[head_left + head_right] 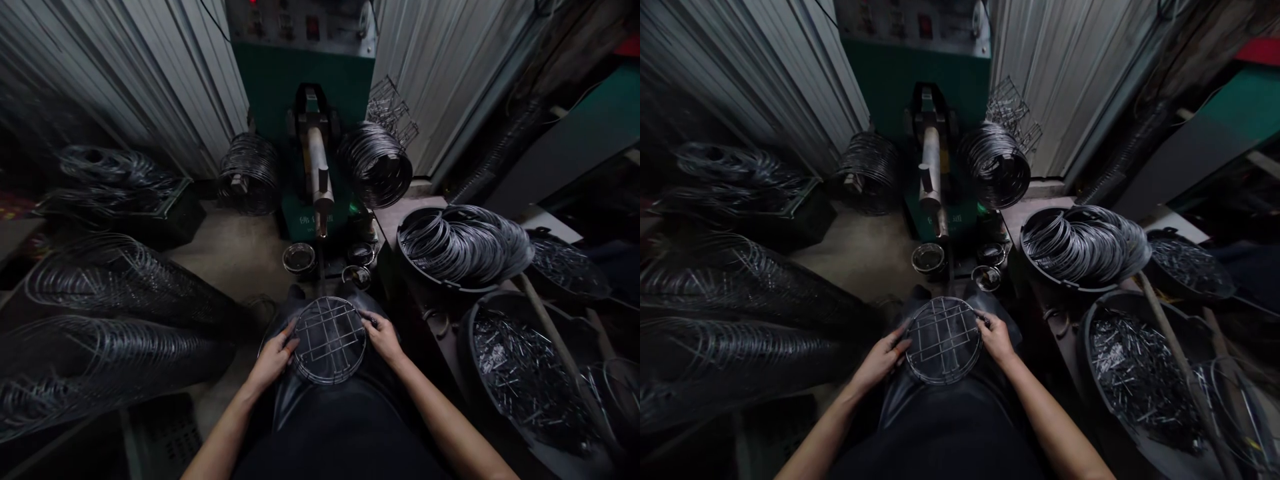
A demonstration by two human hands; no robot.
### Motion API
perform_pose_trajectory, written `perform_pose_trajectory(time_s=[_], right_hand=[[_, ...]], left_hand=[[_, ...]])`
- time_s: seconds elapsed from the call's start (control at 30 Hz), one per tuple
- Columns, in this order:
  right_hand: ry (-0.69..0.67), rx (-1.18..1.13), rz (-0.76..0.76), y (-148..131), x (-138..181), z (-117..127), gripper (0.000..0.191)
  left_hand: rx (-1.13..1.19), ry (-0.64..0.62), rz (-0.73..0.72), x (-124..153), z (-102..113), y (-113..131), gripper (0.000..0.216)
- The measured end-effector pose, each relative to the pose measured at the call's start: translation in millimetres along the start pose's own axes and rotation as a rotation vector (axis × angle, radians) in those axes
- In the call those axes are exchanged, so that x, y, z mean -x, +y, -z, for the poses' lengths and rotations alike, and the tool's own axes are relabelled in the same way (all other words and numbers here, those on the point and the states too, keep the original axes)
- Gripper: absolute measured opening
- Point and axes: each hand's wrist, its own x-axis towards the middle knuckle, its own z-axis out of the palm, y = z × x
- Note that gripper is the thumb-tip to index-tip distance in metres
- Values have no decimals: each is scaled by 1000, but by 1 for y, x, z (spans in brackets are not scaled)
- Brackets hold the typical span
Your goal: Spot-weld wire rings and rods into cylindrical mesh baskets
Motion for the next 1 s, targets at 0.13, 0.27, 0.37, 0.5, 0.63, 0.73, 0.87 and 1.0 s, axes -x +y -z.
perform_pose_trajectory(time_s=[0.13,0.27,0.37,0.5,0.63,0.73,0.87,1.0], right_hand=[[-52,-13,-23,2,-1,4,31],[-104,-42,-48,4,-1,10,34],[-186,-74,-62,6,-2,14,35],[-253,-94,-83,8,-2,18,37],[-88,-104,-117,1,-1,19,38],[102,-109,-127,-17,2,23,41],[34,-123,-25,-52,7,21,40],[-203,-115,30,-80,17,0,45]], left_hand=[[-87,12,-101,-5,4,-2,68],[-131,-92,-62,0,17,-1,73],[-69,-264,19,8,25,5,89],[-8,-279,28,16,14,15,118],[54,-103,26,18,22,23,120],[107,253,-39,22,54,36,94],[505,688,-372,32,76,72,41],[913,617,-493,35,44,107,28]])
